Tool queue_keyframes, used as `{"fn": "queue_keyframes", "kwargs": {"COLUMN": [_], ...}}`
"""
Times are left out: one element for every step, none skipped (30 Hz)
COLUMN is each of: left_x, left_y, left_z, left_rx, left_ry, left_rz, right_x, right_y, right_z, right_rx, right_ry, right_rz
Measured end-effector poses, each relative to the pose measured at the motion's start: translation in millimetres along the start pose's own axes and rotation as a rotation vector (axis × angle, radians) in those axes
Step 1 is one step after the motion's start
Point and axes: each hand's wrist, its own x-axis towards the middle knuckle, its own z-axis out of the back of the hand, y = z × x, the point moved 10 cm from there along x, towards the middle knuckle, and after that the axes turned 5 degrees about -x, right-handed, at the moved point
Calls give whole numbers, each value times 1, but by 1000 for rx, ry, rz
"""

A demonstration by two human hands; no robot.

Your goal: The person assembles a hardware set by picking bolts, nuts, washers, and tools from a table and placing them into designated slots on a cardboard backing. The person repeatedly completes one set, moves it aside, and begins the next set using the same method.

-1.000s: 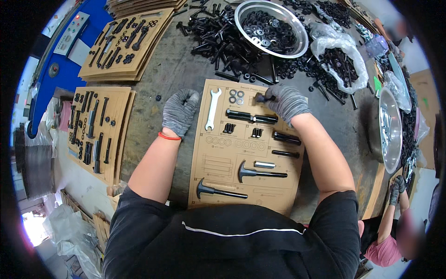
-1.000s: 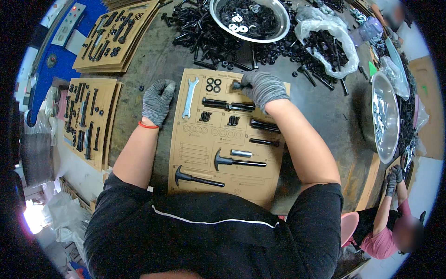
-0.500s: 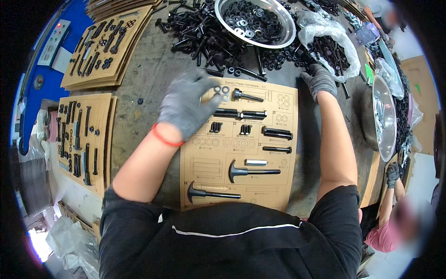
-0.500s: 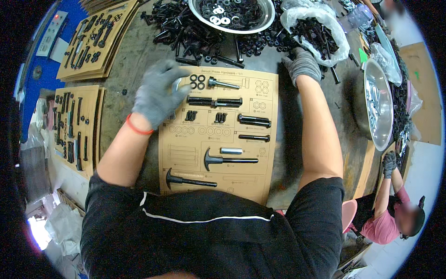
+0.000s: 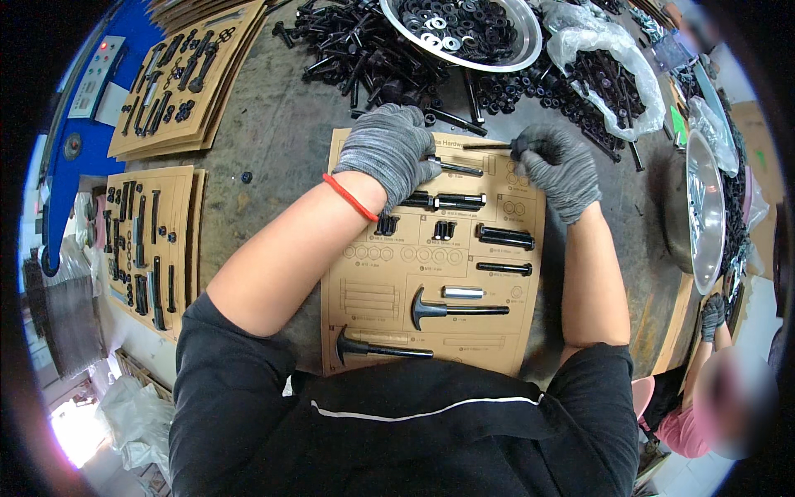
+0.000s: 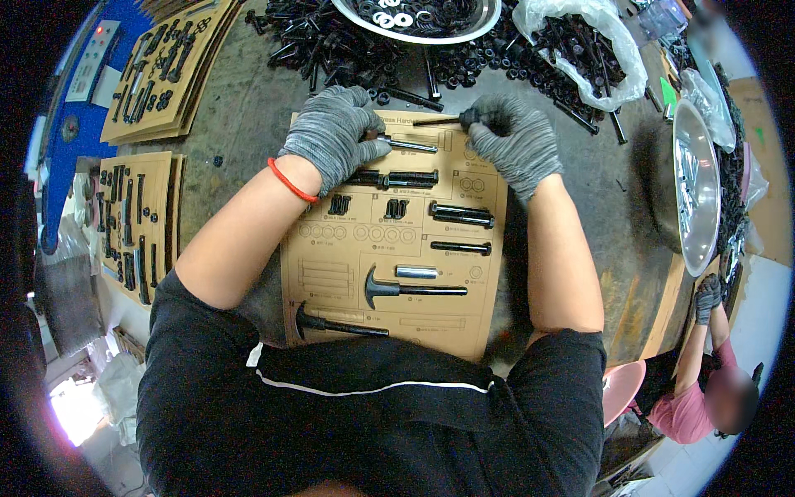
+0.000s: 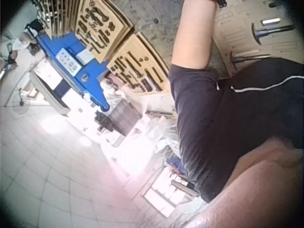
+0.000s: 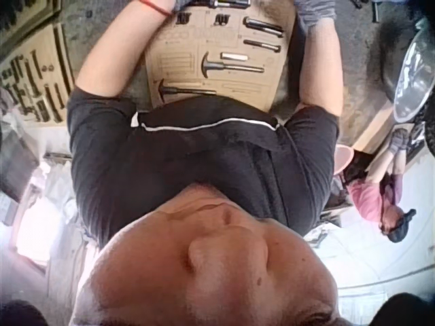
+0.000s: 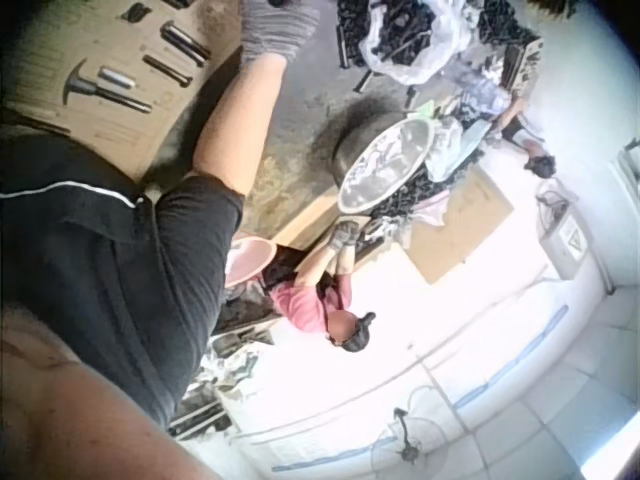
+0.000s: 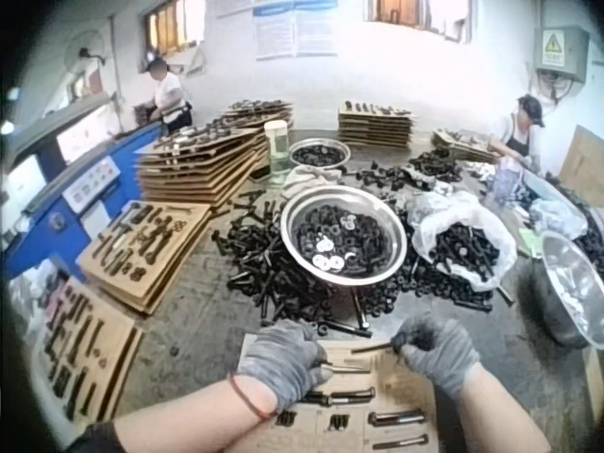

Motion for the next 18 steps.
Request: {"fn": "queue_keyframes", "kwargs": {"left_x": [-1,-2,-3,-3,-4,-4,-3,-2,-2,-3,-3,-4,-4,-4,-4,-3,-3,-3], "left_y": [-1,-2,-3,-2,-2,-1,-1,1,0,1,0,0,1,2,2,2,3,3], "left_z": [1,1,2,2,3,2,5,2,2,2,2,3,2,3,2,1,0,-1], "left_rx": [-11,-22,-34,-69,-67,-64,-60,-65,-68,-69,-70,-70,-72,-74,-82,-93,-104,-101], "left_ry": [-20,-39,-59,-60,-68,-77,-92,-51,-62,-75,-88,-97,-107,-118,-102,-88,-74,-59], "left_rz": [-5,-9,-14,-11,-5,0,3,26,20,13,6,13,20,27,31,34,38,45], "right_x": [3,2,0,0,0,-1,-1,0,-1,-1,-2,-4,-5,-5,-5,-6,-5,-4], "right_y": [-3,-13,-20,-19,-17,-16,-13,-9,-8,-4,-5,-3,-1,-4,-7,-10,-8,-6], "right_z": [-6,-8,-11,-14,-16,-19,-21,-25,-28,-32,-32,-33,-34,-34,-34,-35,-36,-37], "right_rx": [-192,-240,-288,-342,-394,-447,-454,-461,-467,-439,-429,-419,-410,-389,-367,-347,-376,-405], "right_ry": [-13,13,40,54,67,81,95,109,123,104,98,92,87,96,106,116,118,121], "right_rz": [72,34,-5,31,67,104,88,73,58,127,107,88,69,28,-11,-51,-35,-18]}}
